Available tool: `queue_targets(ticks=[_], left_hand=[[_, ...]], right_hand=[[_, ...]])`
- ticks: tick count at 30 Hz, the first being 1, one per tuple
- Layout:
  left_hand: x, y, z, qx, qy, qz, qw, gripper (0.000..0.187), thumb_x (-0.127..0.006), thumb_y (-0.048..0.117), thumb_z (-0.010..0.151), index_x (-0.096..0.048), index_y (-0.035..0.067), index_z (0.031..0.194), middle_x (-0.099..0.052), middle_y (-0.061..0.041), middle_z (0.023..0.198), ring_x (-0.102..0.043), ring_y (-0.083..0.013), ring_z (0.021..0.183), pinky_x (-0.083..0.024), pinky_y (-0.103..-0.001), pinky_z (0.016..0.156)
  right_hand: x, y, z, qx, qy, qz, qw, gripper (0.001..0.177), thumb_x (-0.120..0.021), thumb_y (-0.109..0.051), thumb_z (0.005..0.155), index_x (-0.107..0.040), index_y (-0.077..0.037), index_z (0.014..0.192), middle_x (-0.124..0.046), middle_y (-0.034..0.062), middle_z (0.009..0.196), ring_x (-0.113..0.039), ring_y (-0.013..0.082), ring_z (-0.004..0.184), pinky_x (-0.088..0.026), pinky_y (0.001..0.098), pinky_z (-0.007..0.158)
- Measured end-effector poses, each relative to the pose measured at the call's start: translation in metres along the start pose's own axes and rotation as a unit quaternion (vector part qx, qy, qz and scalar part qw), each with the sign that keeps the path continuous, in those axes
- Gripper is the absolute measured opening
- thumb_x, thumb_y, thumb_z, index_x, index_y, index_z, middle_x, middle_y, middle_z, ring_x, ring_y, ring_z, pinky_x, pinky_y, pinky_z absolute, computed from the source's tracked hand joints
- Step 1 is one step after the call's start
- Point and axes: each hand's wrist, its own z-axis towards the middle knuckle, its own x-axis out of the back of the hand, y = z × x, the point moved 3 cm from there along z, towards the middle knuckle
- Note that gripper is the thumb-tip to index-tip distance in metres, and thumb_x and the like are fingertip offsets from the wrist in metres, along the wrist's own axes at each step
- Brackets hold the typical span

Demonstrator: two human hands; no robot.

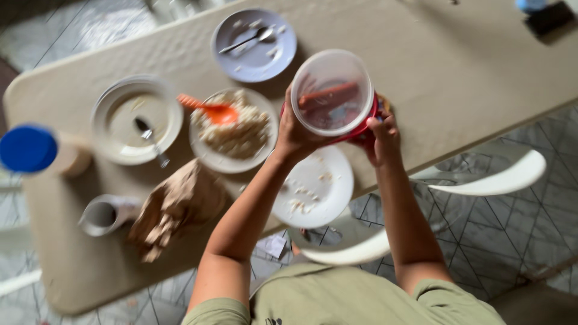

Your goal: The person picks up clothing and hangers from the dining area, places them into a storage area, and then packs sausages into a plastic container.

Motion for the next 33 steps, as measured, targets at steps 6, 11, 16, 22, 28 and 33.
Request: queue_targets(ticks=[6, 11, 16, 22, 28, 33], left_hand=[[0.096, 0.087, -0.126, -0.009, 0.124, 0.392, 0.912, 0.11, -0.103, 0.038, 0.055, -0.04, 0.003, 0.138, -0.069, -0.017, 0.124, -0.071, -0.0294, 0.111, -0.057, -0.042, 0.091], [0.161, 0.171, -0.263, 0.005, 0.21, 0.467, 0.859, 0.115, -0.102, 0.042, 0.052, -0.039, 0.003, 0.14, -0.072, -0.014, 0.122, -0.072, -0.0289, 0.11, -0.053, -0.045, 0.091], [0.228, 0.244, -0.401, 0.095, 0.296, 0.358, 0.881, 0.122, -0.097, 0.059, 0.062, -0.033, 0.008, 0.153, -0.073, -0.003, 0.134, -0.071, -0.0189, 0.129, -0.053, -0.04, 0.113], [0.298, 0.325, -0.552, 0.161, 0.353, 0.528, 0.755, 0.148, -0.091, 0.069, 0.051, -0.016, 0.005, 0.16, -0.039, -0.018, 0.153, -0.044, -0.035, 0.144, -0.031, -0.05, 0.116], [0.367, 0.359, -0.669, 0.124, 0.546, 0.323, 0.763, 0.098, -0.044, 0.076, 0.094, -0.016, 0.016, 0.167, -0.019, -0.019, 0.169, -0.027, -0.0381, 0.158, -0.035, -0.055, 0.126], [0.437, 0.348, -0.714, 0.155, 0.666, -0.121, 0.719, 0.084, -0.045, 0.07, 0.081, -0.021, 0.034, 0.153, -0.031, -0.003, 0.158, -0.051, -0.0341, 0.132, -0.065, -0.05, 0.075]], right_hand=[[-0.095, 0.082, -0.098, -0.088, -0.134, -0.03, 0.987, 0.05, -0.063, -0.017, 0.097, -0.045, 0.005, 0.138, -0.065, 0.0203, 0.119, -0.072, 0.029, 0.1, -0.066, 0.0504, 0.081], [-0.183, 0.16, -0.18, -0.181, -0.218, -0.02, 0.959, 0.053, -0.066, -0.017, 0.093, -0.045, 0.003, 0.138, -0.065, 0.0177, 0.122, -0.072, 0.0288, 0.105, -0.064, 0.0541, 0.086], [-0.265, 0.258, -0.259, -0.235, -0.281, 0.009, 0.931, 0.053, -0.066, -0.01, 0.096, -0.042, 0.004, 0.142, -0.062, 0.0204, 0.128, -0.069, 0.0306, 0.111, -0.06, 0.0554, 0.093], [-0.379, 0.334, -0.372, -0.337, -0.314, -0.005, 0.888, 0.05, -0.063, -0.009, 0.093, -0.043, 0.006, 0.136, -0.065, 0.0221, 0.125, -0.071, 0.0345, 0.111, -0.057, 0.062, 0.089], [-0.481, 0.38, -0.433, -0.381, -0.389, -0.037, 0.838, 0.04, -0.06, -0.01, 0.096, -0.052, 0.008, 0.131, -0.071, 0.0216, 0.111, -0.075, 0.035, 0.097, -0.062, 0.0634, 0.086], [-0.56, 0.442, -0.458, -0.423, -0.426, -0.066, 0.797, 0.038, -0.056, -0.009, 0.097, -0.053, 0.008, 0.131, -0.07, 0.0206, 0.108, -0.075, 0.0328, 0.092, -0.063, 0.0592, 0.082]])
